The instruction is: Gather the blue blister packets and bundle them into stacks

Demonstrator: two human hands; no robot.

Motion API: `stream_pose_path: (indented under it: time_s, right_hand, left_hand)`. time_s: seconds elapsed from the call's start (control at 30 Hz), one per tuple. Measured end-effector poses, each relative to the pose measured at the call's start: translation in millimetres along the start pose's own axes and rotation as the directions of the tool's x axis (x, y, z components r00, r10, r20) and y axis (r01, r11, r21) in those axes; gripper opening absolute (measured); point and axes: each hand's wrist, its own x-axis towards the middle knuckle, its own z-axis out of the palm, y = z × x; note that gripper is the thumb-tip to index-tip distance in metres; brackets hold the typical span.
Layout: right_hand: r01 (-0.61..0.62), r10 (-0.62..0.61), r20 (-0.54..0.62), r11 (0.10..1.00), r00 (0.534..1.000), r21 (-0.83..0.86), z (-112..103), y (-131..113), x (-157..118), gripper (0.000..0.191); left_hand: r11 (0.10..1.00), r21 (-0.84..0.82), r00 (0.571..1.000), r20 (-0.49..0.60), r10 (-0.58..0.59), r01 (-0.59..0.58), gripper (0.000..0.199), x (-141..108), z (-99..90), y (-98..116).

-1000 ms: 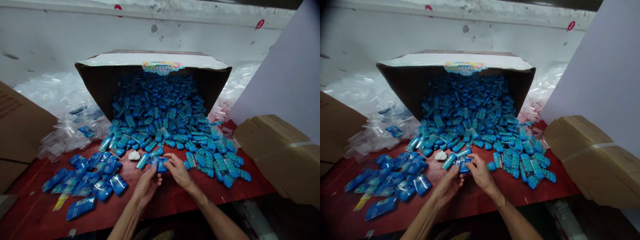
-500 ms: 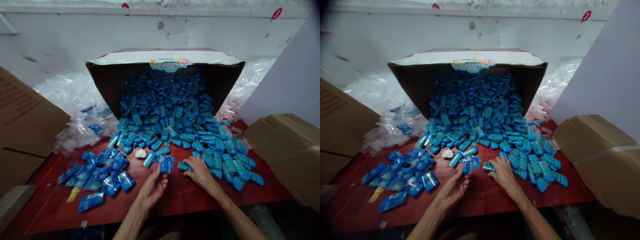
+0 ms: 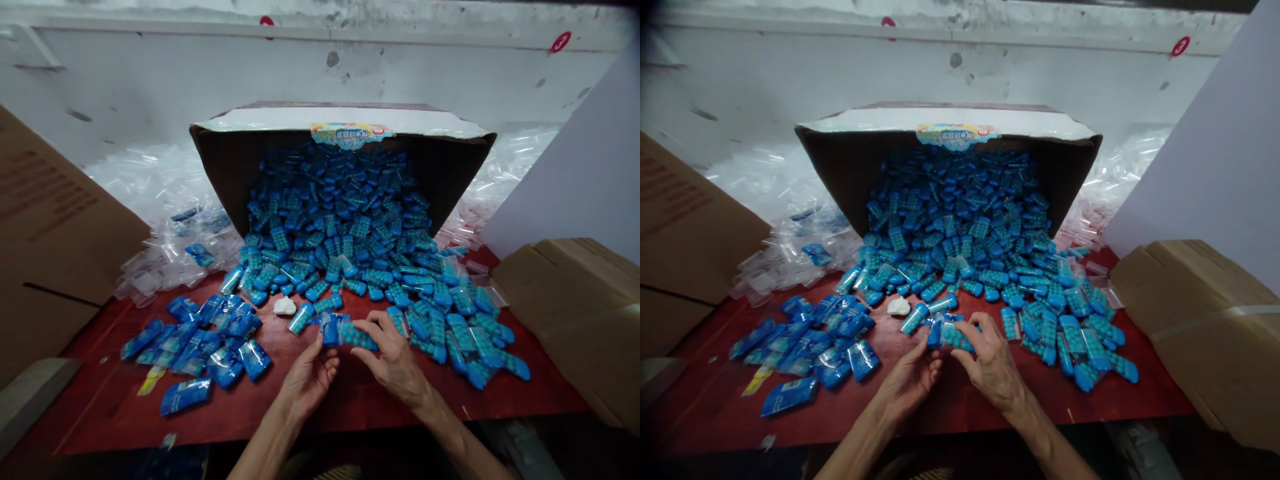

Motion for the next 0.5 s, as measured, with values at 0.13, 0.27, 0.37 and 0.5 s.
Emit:
stream_pose_path:
  time_s: [0.13, 0.27, 0.37, 0.5]
  right_hand:
    - [0.033, -0.034, -0.005, 0.993, 0.999, -0.111, 3.9, -3.1, -4.2, 0.035]
    - [0.044, -0.048, -0.017, 0.985, 0.999, -0.164, 5.5, -5.5, -6.8, 0.036]
    - [0.036, -0.038, -0.008, 0.987, 0.999, -0.153, 7.8, -7.3, -8.8, 0.035]
    - [-0.023, 0.021, -0.025, 0.993, 0.999, -0.114, 10.6, -8.9, -11.8, 0.030]
  left_hand:
    - [0.999, -0.002, 0.999, -0.027, 0.034, -0.034, 0.013, -1.3, 0.4, -0.3]
    - [0.999, 0.002, 0.998, -0.032, 0.051, -0.051, 0.013, -2.9, 1.7, -0.3]
    - [0.997, 0.001, 0.997, -0.022, 0.071, -0.071, 0.013, -4.4, 2.6, -1.0]
    - [0.995, -0.004, 0.995, 0.004, 0.102, -0.102, 0.013, -5.9, 3.2, -1.5]
